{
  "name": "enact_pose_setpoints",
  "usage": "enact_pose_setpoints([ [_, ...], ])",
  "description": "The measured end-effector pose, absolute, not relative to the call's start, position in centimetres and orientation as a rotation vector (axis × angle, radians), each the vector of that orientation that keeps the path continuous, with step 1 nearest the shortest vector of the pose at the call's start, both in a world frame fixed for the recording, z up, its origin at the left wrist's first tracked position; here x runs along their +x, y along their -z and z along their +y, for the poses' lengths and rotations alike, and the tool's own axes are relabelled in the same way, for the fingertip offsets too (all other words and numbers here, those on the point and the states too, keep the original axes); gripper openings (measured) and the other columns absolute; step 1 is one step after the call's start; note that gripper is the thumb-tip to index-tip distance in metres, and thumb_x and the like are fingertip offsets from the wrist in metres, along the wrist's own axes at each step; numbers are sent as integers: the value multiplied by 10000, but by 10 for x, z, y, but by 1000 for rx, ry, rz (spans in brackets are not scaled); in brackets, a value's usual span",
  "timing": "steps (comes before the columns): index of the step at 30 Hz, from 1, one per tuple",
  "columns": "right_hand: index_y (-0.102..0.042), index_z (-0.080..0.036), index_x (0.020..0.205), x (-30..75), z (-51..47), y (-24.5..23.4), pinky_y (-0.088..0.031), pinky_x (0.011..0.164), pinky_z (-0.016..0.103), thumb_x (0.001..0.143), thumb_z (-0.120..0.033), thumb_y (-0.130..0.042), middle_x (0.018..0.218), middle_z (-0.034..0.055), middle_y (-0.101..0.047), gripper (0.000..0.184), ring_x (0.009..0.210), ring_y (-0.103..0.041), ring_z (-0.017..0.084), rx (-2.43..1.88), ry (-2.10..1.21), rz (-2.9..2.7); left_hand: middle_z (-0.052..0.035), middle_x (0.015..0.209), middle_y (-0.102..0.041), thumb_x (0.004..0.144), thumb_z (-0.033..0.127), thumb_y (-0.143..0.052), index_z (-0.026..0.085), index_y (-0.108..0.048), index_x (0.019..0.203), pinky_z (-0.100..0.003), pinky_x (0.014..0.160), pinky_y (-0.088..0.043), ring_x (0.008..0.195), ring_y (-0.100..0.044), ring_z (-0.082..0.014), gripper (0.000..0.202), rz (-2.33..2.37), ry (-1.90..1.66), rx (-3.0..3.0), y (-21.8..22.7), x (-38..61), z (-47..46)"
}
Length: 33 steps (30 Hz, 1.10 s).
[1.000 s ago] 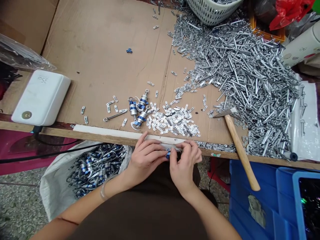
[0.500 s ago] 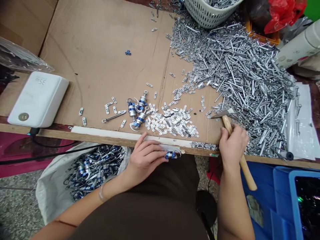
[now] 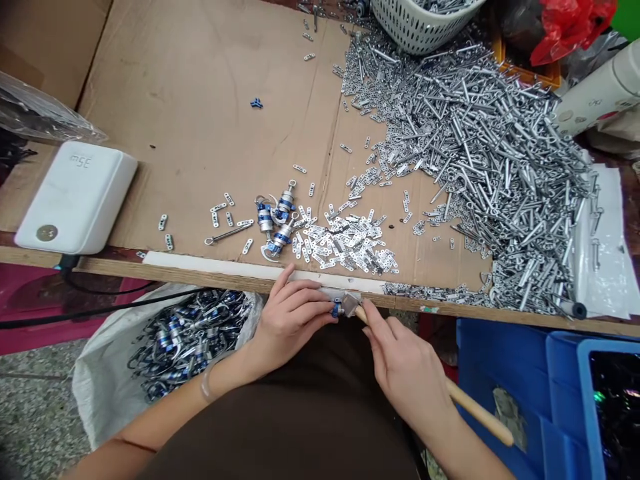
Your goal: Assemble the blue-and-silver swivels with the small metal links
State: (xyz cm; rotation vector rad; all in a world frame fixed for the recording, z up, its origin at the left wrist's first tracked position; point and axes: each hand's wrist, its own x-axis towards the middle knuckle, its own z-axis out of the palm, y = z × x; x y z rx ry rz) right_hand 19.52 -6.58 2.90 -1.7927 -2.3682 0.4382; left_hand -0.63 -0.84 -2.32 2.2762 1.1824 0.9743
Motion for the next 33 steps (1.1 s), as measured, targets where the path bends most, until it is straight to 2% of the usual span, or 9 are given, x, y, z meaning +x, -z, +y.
enact_pose_setpoints([
  [4, -297, -216, 1370, 192, -66, -27, -465, 613, 227, 870, -189, -395, 791, 40, -624, 510, 649, -582, 129, -1716, -433, -2330, 33, 758, -664, 766, 238, -646, 213, -609, 792, -511, 1030, -304, 846, -599, -169, 52, 1178, -965, 2284, 24, -6, -9],
  [7, -340, -244, 1348, 195, -62, -24, -447, 587, 221, 870, -216, -417, 785, 24, -622, 485, 632, -575, 125, -1764, -410, -2374, 32, 768, -665, 771, 235, -642, 213, -612, 792, -516, 1036, -288, 849, -599, -166, 43, 1174, -948, 2302, 24, -7, -8],
  [10, -426, -246, 1296, 218, -47, -15, -429, 612, 255, 873, -256, -405, 812, 47, -622, 423, 671, -568, 150, -1980, -108, -2141, 30, 807, -671, 782, 215, -629, 224, -618, 822, -518, 1053, -256, 869, -599, -153, 43, 1126, -961, 2342, 25, -7, -8],
  [13, -493, -173, 1255, 257, -23, 0, -393, 623, 348, 875, -321, -358, 732, 100, -589, 429, 693, -528, 225, -2276, 310, -1824, 31, 827, -675, 795, 196, -612, 243, -623, 860, -512, 1061, -248, 885, -597, -141, 81, 1080, -1003, 2372, 25, -7, -7],
  [15, -538, -153, 1214, 278, -8, 9, -376, 658, 407, 863, -346, -367, 752, 131, -585, 436, 750, -503, 268, -2355, 402, -1727, 28, 823, -675, 800, 188, -604, 245, -625, 869, -506, 1057, -263, 876, -600, -134, 92, 1060, -1014, 2372, 25, -9, -6],
  [18, -575, -175, 1171, 280, 6, 13, -350, 728, 465, 850, -360, -404, 926, 161, -588, 408, 890, -460, 313, -2344, 440, -1635, 19, 823, -671, 807, 186, -594, 241, -627, 875, -497, 1043, -294, 845, -602, -126, 94, 1032, -1013, 2368, 23, -11, -4],
  [21, -614, -187, 1085, 243, 10, 6, -341, 794, 443, 841, -351, -457, 1008, 140, -555, 333, 958, -442, 287, -2143, 346, -1660, 9, 835, -666, 812, 189, -587, 237, -625, 885, -487, 1023, -330, 816, -602, -118, 96, 1016, -997, 2364, 20, -12, -2],
  [25, -645, -240, 847, 181, 10, -2, -342, 737, 345, 830, -289, -507, 832, 42, -551, 147, 837, -461, 199, -1806, -147, -2017, -2, 832, -665, 807, 173, -591, 218, -621, 892, -471, 1007, -355, 784, -601, -110, 101, 1007, -996, 2355, 17, -14, -2],
  [33, -619, -217, 782, 162, 21, 2, -311, 688, 332, 786, -274, -572, 826, 26, -562, 74, 810, -448, 199, -1979, -415, -2015, 1, 822, -664, 813, 180, -586, 216, -626, 885, -466, 1002, -360, 762, -597, -103, 90, 1034, -989, 2349, 17, -16, -3],
])
